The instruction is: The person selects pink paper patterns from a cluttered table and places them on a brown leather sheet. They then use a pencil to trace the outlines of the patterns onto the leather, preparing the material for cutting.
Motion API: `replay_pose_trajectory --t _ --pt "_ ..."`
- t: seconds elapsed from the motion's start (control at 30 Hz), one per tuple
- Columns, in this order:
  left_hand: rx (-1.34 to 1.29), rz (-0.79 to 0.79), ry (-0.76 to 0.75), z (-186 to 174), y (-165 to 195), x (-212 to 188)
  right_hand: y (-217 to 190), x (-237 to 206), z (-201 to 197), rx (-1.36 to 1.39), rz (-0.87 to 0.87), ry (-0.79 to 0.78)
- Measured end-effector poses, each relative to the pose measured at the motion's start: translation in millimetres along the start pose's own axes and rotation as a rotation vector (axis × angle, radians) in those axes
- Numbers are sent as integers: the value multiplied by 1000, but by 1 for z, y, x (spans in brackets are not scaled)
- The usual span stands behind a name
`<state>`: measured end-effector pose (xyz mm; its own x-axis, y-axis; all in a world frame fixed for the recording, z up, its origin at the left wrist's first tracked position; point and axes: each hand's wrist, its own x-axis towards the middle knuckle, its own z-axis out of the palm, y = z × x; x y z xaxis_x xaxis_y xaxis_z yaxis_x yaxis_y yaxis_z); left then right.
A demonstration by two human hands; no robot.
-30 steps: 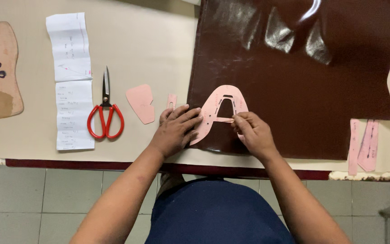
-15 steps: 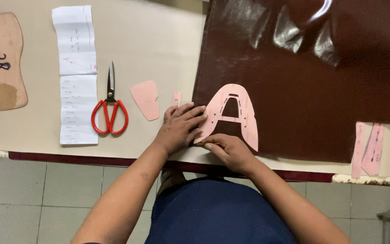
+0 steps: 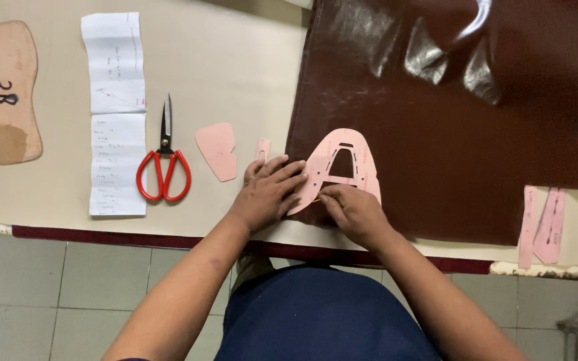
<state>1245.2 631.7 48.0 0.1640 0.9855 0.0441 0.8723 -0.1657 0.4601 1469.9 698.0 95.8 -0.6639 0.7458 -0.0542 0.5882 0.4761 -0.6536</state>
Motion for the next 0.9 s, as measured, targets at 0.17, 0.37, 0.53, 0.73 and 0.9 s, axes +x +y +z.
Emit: replay_pose_trajectory --t 0.17,0.37,0.53,0.73,0.9 --pt "41 9 -7 1 1 1 9 7 -8 47 41 125" --pt "129 -1 6 1 11 2 7 7 -16 120 113 138" --pt "120 -17 -20 -1 17 0 8 5 -14 47 113 134" --pt "121 -10 13 1 18 -1 12 3 -13 25 32 195" --pt "131 -7 28 2 17 -1 11 5 -15 88 145 124"
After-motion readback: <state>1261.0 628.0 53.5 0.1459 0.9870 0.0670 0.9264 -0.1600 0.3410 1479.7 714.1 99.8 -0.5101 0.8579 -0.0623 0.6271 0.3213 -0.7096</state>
